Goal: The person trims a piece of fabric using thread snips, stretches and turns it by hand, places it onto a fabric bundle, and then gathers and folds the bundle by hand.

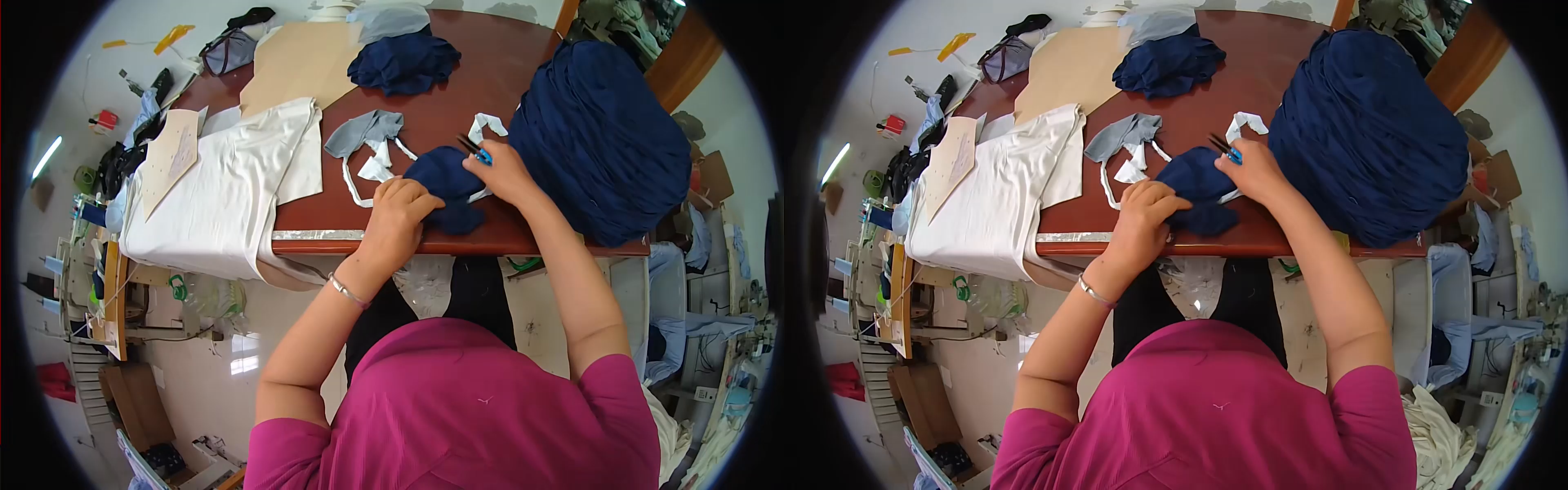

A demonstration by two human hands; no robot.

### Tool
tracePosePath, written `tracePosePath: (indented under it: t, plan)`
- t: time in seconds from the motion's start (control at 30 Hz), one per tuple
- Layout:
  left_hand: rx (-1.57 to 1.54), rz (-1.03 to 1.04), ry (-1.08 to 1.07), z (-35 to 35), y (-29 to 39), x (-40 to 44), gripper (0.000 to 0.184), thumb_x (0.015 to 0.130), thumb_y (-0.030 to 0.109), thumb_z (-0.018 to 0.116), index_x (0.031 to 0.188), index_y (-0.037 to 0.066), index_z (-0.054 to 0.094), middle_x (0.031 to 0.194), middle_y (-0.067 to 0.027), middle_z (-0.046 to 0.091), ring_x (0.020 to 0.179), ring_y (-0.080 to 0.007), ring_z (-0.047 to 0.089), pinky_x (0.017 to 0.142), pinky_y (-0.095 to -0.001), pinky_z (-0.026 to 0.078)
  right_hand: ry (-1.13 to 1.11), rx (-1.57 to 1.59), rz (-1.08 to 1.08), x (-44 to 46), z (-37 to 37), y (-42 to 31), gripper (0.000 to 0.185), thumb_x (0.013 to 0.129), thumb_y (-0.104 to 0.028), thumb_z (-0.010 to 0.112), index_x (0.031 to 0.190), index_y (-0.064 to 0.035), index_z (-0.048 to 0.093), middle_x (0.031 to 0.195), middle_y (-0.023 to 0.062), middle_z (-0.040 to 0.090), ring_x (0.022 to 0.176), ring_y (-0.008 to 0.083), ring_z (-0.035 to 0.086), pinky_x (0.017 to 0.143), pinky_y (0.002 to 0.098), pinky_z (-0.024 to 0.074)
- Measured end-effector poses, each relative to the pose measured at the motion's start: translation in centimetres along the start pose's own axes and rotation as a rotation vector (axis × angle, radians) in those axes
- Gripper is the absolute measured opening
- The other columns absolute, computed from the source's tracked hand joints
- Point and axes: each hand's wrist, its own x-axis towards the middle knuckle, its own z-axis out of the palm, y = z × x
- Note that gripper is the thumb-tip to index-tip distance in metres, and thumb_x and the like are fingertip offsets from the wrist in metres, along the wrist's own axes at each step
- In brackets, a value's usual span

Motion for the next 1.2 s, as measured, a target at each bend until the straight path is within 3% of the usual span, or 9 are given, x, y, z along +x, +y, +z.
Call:
tracePosePath:
  t: [0.13, 0.27, 0.4, 0.57, 0.67, 0.73, 0.83, 1.03, 1.2]
  plan:
    - [-0.023, 0.024, 0.130, -1.7, 1.0, -1.1, 0.036, 0.056, -0.012, 0.062, 0.085, 0.009, 0.068, 0.092, -0.0073, 0.060, 0.100, -0.0292, 0.060, 0.089, -0.0417, 0.044, -0.087, 0.863, 0.215, 0.1, -3.2, -2.1, 0.018, 0.094, -0.024, 0.069, 0.092, -0.0078, 0.061, 0.064, -0.0064, 0.048, 0.048, 0.0018, 0.039, 0.046, 0.0216, 0.0254]
    - [-0.118, 0.039, -0.093, -2.5, 2.0, -2.4, 0.038, 0.057, -0.010, 0.065, 0.090, 0.009, 0.069, 0.102, -0.0069, 0.062, 0.109, -0.0305, 0.060, 0.096, -0.0427, 0.043, -0.133, 1.024, 0.222, -0.4, -5.7, -5.0, 0.020, 0.095, -0.025, 0.070, 0.092, -0.0082, 0.061, 0.064, -0.0065, 0.050, 0.046, 0.0008, 0.039, 0.045, 0.0198, 0.0246]
    - [-0.231, -0.001, -0.192, -3.9, 4.4, -1.7, 0.033, 0.074, -0.002, 0.074, 0.105, 0.008, 0.068, 0.115, -0.0090, 0.063, 0.118, -0.0298, 0.057, 0.102, -0.0426, 0.041, -0.266, 1.045, 0.196, -0.9, -5.4, -6.3, 0.017, 0.096, -0.024, 0.069, 0.098, -0.0090, 0.062, 0.069, -0.0081, 0.053, 0.044, -0.0005, 0.037, 0.043, 0.0185, 0.0224]
    - [-0.566, -0.306, 0.213, -5.1, 4.6, 1.3, 0.065, 0.083, 0.008, 0.077, 0.139, 0.001, 0.045, 0.135, -0.0127, 0.053, 0.127, -0.0236, 0.050, 0.104, -0.0371, 0.040, -0.406, 0.970, 0.155, -2.0, -5.0, -9.4, 0.018, 0.094, -0.024, 0.071, 0.094, -0.0083, 0.063, 0.067, -0.0076, 0.051, 0.043, 0.0007, 0.038, 0.041, 0.0178, 0.0258]
    - [-0.718, -0.372, 0.109, -5.6, 3.8, 2.3, 0.056, 0.088, 0.014, 0.074, 0.136, -0.002, 0.049, 0.118, -0.0098, 0.062, 0.109, -0.0181, 0.059, 0.094, -0.0331, 0.047, -0.496, 0.896, 0.091, -3.0, -4.3, -11.4, 0.022, 0.092, -0.024, 0.074, 0.092, -0.0041, 0.065, 0.065, -0.0030, 0.054, 0.044, 0.0022, 0.042, 0.040, 0.0199, 0.0286]
    - [-0.943, -0.525, -0.219, -6.8, 2.8, 1.9, 0.049, 0.092, 0.014, 0.072, 0.133, -0.002, 0.052, 0.108, -0.0051, 0.066, 0.100, -0.0123, 0.062, 0.086, -0.0273, 0.050, -0.473, 0.844, 0.073, -3.5, -3.5, -11.7, 0.023, 0.092, -0.024, 0.073, 0.092, -0.0032, 0.065, 0.062, -0.0020, 0.055, 0.044, 0.0029, 0.043, 0.039, 0.0203, 0.0293]
    - [-1.015, -0.643, -0.179, -6.3, 2.9, 0.8, 0.031, 0.096, 0.017, 0.068, 0.121, 0.000, 0.058, 0.093, 0.0023, 0.066, 0.083, -0.0021, 0.058, 0.071, -0.0182, 0.048, -0.461, 0.836, 0.066, -4.2, -2.9, -11.5, 0.025, 0.093, -0.026, 0.072, 0.093, -0.0024, 0.065, 0.064, -0.0019, 0.056, 0.045, 0.0027, 0.043, 0.040, 0.0202, 0.0302]
    - [-1.427, -0.834, 0.011, -4.9, 1.8, -2.5, 0.015, 0.101, 0.019, 0.061, 0.108, 0.006, 0.060, 0.090, 0.0043, 0.065, 0.072, 0.0010, 0.056, 0.060, -0.0144, 0.044, -0.256, 1.036, 0.041, -6.0, -1.1, -10.5, 0.027, 0.095, -0.028, 0.069, 0.100, -0.0022, 0.065, 0.077, 0.0016, 0.064, 0.048, 0.0017, 0.044, 0.042, 0.0191, 0.0325]
    - [-1.469, -0.912, 0.093, -5.0, 3.0, -2.6, 0.013, 0.101, 0.018, 0.060, 0.108, 0.006, 0.061, 0.088, 0.0038, 0.065, 0.071, -0.0001, 0.058, 0.061, -0.0148, 0.046, 0.001, 0.780, -0.276, -8.3, 0.5, -9.9, 0.020, 0.087, -0.014, 0.077, 0.102, -0.0027, 0.069, 0.094, 0.0015, 0.063, 0.083, 0.0095, 0.058, 0.069, 0.0230, 0.0459]
